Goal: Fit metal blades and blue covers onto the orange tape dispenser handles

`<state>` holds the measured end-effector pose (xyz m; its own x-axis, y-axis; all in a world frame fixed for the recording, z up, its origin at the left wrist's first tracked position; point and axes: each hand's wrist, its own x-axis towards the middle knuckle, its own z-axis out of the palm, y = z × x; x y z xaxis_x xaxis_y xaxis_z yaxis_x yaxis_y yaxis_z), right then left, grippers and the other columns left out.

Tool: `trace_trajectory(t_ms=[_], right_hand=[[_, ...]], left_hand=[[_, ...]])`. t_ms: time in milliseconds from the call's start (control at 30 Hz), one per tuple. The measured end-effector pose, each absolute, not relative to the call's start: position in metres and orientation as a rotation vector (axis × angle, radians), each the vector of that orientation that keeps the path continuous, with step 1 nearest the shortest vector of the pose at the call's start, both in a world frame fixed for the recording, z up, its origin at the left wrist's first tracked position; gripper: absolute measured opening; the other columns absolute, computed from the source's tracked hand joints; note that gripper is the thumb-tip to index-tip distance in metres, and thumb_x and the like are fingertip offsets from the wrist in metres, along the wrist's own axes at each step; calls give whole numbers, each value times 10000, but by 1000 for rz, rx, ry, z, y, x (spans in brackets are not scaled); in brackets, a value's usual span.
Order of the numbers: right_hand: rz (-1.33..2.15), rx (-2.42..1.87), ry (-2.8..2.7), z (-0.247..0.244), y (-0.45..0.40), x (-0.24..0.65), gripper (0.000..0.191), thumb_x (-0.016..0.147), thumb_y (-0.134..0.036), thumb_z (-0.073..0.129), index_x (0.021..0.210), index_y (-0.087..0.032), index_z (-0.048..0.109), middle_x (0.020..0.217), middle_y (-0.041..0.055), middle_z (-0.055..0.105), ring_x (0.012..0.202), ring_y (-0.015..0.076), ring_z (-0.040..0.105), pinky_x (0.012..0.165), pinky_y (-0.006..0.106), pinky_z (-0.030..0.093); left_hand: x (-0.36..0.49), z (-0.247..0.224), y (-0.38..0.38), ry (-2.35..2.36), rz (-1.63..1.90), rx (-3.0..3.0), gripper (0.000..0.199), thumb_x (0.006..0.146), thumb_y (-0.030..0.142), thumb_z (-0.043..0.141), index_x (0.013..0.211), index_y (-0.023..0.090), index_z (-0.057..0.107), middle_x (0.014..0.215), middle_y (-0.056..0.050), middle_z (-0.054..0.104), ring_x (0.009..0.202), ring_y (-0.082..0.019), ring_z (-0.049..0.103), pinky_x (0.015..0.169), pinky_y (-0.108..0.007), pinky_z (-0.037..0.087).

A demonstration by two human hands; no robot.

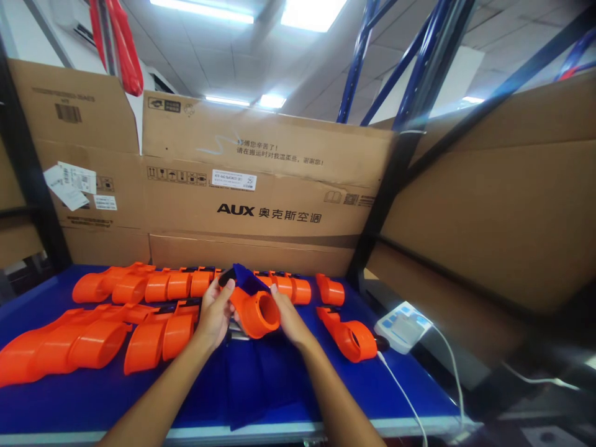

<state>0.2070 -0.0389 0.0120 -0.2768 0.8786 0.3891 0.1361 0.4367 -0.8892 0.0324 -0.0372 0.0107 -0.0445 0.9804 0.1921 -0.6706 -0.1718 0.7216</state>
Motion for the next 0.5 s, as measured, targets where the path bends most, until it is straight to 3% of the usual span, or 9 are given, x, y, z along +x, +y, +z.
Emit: trace_trajectory(t_ms=[67, 167, 233, 367, 500], right_hand=[[759, -775, -1728, 14, -41, 208, 649, 980, -689, 325, 1329, -216, 600, 1298, 114, 679, 1206, 277, 644, 1016, 472, 527], [456, -712, -1834, 17, -46, 211, 715, 873, -631, 629, 1448, -231, 483, 1461, 139, 550, 1364, 296, 513, 1145, 498, 403], [295, -727, -1910, 18, -49, 211, 724, 789, -520, 777, 1407, -232, 533, 1457, 149, 549, 1357, 308, 518, 1151, 495, 395], [157, -738, -1855, 14, -47, 210, 558, 754, -401, 828, 1254, -226, 653, 1317, 141, 657, 1227, 314, 623, 1075, 485, 480], [290, -815, -1564, 9, -37, 213, 413, 786, -400, 789, 1139, -210, 689, 1076, 107, 745, 972, 288, 720, 899, 437, 581]], left_hand=[[32, 12, -35, 558, 1648, 720, 440, 701, 506, 841, 900, 205, 589, 548, 107, 502, 356, -46, 408, 359, -170, 380], [29, 15, -29, 578, 1729, 576, 454, 693, 536, 835, 790, 193, 554, 529, 105, 502, 367, -39, 421, 391, -164, 400], [27, 16, -26, 580, 1748, 496, 455, 689, 534, 837, 769, 183, 559, 538, 100, 518, 383, -35, 436, 406, -154, 404], [23, 17, -24, 535, 1687, 465, 403, 730, 493, 825, 801, 171, 593, 575, 79, 548, 408, -42, 459, 429, -158, 438], [22, 16, -25, 484, 1537, 551, 437, 835, 562, 695, 1031, 175, 637, 822, -19, 676, 486, -86, 545, 518, -255, 551]])
